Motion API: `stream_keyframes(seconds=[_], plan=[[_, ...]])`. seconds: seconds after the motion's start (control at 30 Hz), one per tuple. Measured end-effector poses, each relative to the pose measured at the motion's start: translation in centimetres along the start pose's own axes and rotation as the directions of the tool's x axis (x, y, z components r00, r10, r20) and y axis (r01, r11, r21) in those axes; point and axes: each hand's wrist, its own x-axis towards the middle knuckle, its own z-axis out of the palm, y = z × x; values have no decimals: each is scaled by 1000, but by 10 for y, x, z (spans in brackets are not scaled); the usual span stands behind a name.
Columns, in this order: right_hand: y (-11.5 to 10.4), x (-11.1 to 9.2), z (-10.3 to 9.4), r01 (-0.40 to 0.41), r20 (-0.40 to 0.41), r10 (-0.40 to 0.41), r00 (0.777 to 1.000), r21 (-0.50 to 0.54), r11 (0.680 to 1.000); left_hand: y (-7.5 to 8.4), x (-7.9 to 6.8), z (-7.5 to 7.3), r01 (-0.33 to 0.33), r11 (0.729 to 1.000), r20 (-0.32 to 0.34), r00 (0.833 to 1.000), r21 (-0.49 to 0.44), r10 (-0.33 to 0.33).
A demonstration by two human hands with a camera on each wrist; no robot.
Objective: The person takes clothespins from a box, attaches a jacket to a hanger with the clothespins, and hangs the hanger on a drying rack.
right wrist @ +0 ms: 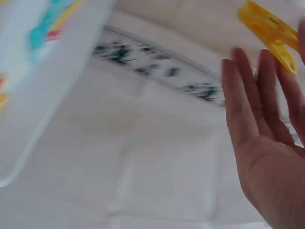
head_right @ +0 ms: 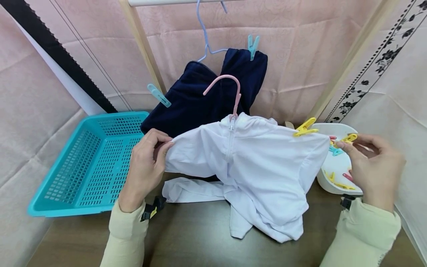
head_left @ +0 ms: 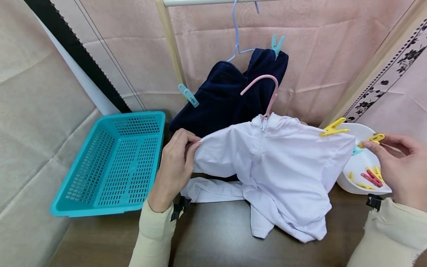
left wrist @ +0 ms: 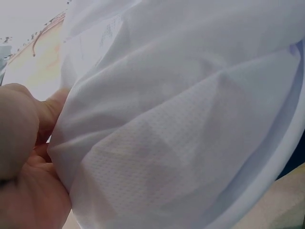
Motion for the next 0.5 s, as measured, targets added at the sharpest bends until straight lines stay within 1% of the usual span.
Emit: stream_keyframes(seconds=[0.03,0.07,0.1,0.13,0.17,0.2,0.23,0.27,0.3,0.33,0.37,0.4,0.43,0.5], plan=[[-7,-7,0,50,-33,-48,998,76,996,0,0,0,0,1000,-1,1000,-1,0],[-14,-15,0,96,-55,-90,994,112,989,0,0,1,1,1000,-2,1000,-3,-1],[-21,-24,1,157,-79,-147,986,143,977,0,0,1,2,1000,-3,1000,-6,-2],[-27,-32,2,237,-95,-220,971,228,944,0,0,1,3,1000,-3,1000,-10,-3],[-33,-40,3,317,-106,-299,948,308,897,1,-1,1,5,1000,-2,1000,-14,-5],[-39,-48,5,384,-110,-374,921,414,825,1,-1,1,8,1000,0,1000,-18,-8],[-47,-56,7,435,-112,-447,888,520,735,1,-1,2,11,1000,3,1000,-23,-11],[-55,-64,11,462,-104,-512,852,609,645,2,0,2,12,1000,2,1000,-26,-12],[-64,-71,15,473,-95,-583,807,695,541,2,0,2,12,1000,0,1000,-27,-12],[-73,-77,20,464,-82,-643,761,762,452,2,0,2,12,1000,-2,1000,-27,-12],[-83,-84,25,467,-66,-692,719,783,411,3,0,2,12,1000,-3,1000,-25,-12],[-94,-90,30,464,-39,-733,679,797,388,3,0,2,11,1000,-5,1000,-23,-12],[-104,-95,35,472,-9,-767,642,792,387,3,0,2,10,1000,-7,1000,-21,-10],[-124,-105,45,529,65,-826,560,739,417,4,0,3,7,1000,-6,1000,-19,-7]])
